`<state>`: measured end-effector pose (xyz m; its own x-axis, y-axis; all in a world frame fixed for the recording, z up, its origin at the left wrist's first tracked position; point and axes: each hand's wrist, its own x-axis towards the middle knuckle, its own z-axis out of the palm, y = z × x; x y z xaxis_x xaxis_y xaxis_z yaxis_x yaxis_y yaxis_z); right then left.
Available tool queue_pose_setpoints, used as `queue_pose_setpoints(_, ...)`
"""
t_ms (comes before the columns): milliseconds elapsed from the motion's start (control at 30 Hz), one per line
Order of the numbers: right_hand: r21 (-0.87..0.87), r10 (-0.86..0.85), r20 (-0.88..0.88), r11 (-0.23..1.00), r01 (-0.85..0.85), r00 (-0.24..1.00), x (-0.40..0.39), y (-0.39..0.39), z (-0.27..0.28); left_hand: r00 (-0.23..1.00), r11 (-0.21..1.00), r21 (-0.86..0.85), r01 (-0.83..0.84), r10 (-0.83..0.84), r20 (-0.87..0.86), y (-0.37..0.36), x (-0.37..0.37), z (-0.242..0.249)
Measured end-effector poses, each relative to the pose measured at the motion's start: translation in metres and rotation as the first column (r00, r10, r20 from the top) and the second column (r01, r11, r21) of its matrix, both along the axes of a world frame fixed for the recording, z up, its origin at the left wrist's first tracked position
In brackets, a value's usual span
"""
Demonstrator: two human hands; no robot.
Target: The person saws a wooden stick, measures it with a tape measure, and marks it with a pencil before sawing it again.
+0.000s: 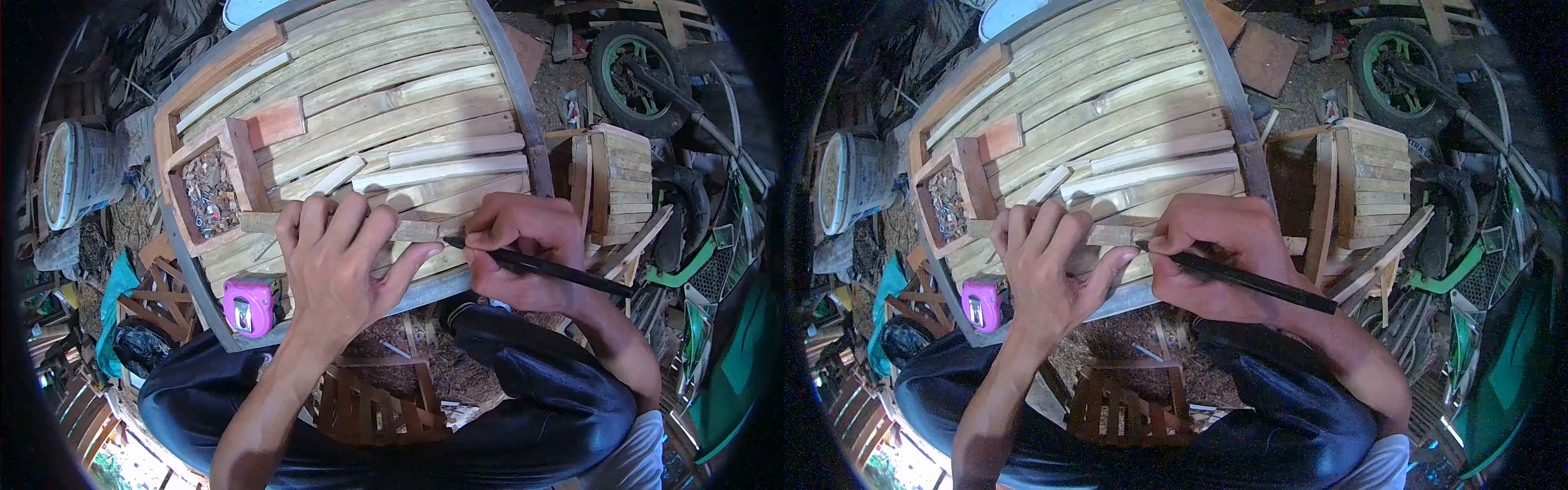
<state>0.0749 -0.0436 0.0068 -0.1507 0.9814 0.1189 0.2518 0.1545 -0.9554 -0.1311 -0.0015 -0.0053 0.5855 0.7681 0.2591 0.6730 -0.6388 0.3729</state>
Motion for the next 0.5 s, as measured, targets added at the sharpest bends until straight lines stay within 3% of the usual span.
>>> queue_pose_setpoints(267,0.083,0.062,0.053,0.994,-0.066,0.997,0.0041,0.0015,-0.0060,1.000,1.000,-0.004,0.006,-0.006,-0.001,0.0004,-0.0002,-0.0002)
queue_pose_setpoints(500,0.030,0.034,0.069,0.999,-0.036,0.997,0.0045,0.0019,0.0021,1.000,1.000,0.014,0.004,-0.004,0.000,0.0005,0.0001,-0.0014)
